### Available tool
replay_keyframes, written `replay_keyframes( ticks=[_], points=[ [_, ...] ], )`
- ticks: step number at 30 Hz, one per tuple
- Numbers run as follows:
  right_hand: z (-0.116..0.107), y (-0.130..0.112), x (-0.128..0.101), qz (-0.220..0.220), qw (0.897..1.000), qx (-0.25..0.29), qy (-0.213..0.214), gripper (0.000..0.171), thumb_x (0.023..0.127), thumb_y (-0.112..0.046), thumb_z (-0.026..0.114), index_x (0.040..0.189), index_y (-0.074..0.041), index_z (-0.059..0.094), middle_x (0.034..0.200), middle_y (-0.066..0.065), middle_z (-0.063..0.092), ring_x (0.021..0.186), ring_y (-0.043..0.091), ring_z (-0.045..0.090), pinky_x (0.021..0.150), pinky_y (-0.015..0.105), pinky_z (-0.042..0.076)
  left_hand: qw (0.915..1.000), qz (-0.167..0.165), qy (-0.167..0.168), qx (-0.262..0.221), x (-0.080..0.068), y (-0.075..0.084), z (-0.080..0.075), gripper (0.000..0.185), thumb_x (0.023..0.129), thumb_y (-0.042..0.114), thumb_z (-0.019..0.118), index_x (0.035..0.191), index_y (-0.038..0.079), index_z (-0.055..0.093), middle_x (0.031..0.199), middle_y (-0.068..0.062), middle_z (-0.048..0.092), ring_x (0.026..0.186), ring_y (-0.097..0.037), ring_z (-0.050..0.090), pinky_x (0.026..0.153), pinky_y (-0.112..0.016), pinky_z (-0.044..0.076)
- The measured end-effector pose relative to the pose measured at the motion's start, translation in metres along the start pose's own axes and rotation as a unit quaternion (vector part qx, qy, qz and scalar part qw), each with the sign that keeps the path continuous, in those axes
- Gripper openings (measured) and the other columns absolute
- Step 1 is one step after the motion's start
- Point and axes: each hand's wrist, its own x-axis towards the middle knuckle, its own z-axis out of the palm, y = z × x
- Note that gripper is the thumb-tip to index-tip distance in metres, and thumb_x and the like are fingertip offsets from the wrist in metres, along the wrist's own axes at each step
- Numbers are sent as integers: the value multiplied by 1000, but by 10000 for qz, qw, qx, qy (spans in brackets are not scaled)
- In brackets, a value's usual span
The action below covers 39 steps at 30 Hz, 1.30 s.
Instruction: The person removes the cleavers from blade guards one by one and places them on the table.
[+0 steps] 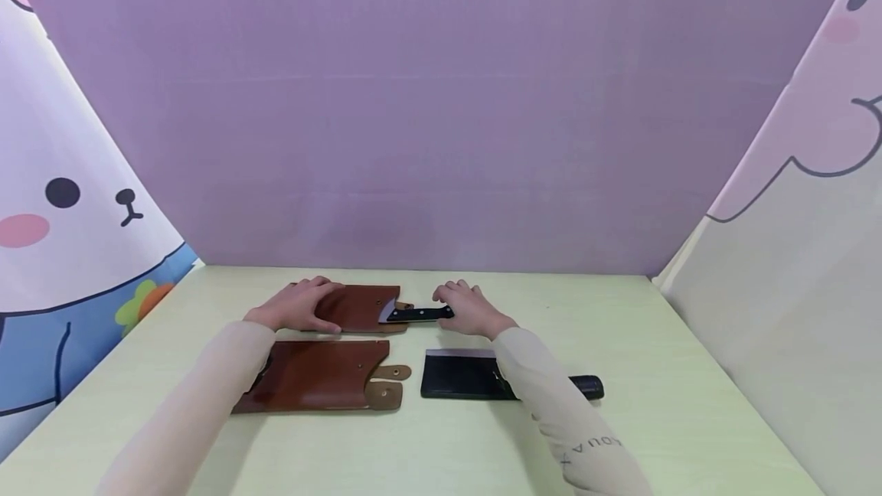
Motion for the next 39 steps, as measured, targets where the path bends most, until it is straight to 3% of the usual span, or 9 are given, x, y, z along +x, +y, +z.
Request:
replay_keyframes(
  ticks=[9,21,39],
  points=[
    [5,-3,5,97,9997,-147,-170,35,81,-13,66,114,-5,56,109,9,59,101,25,48,85,50,35,9984,-330,-410,-216,-2,2,4,89,68,55,72,139,15,38,140,-19,37,125,-40,38,97,-60,30],
    [7,-4,8,149,9993,-231,-247,32,82,-12,66,112,-6,58,109,8,60,100,25,49,85,48,36,9988,-284,-330,-227,0,3,3,91,66,50,76,140,14,36,138,-18,37,123,-40,40,96,-58,32],
    [12,2,15,109,9989,-104,-446,31,83,-14,65,113,-9,58,111,7,61,102,23,51,88,49,36,9977,-283,-581,-204,8,0,3,99,65,53,75,144,14,28,146,-16,29,133,-41,27,102,-59,25]
  ],
)
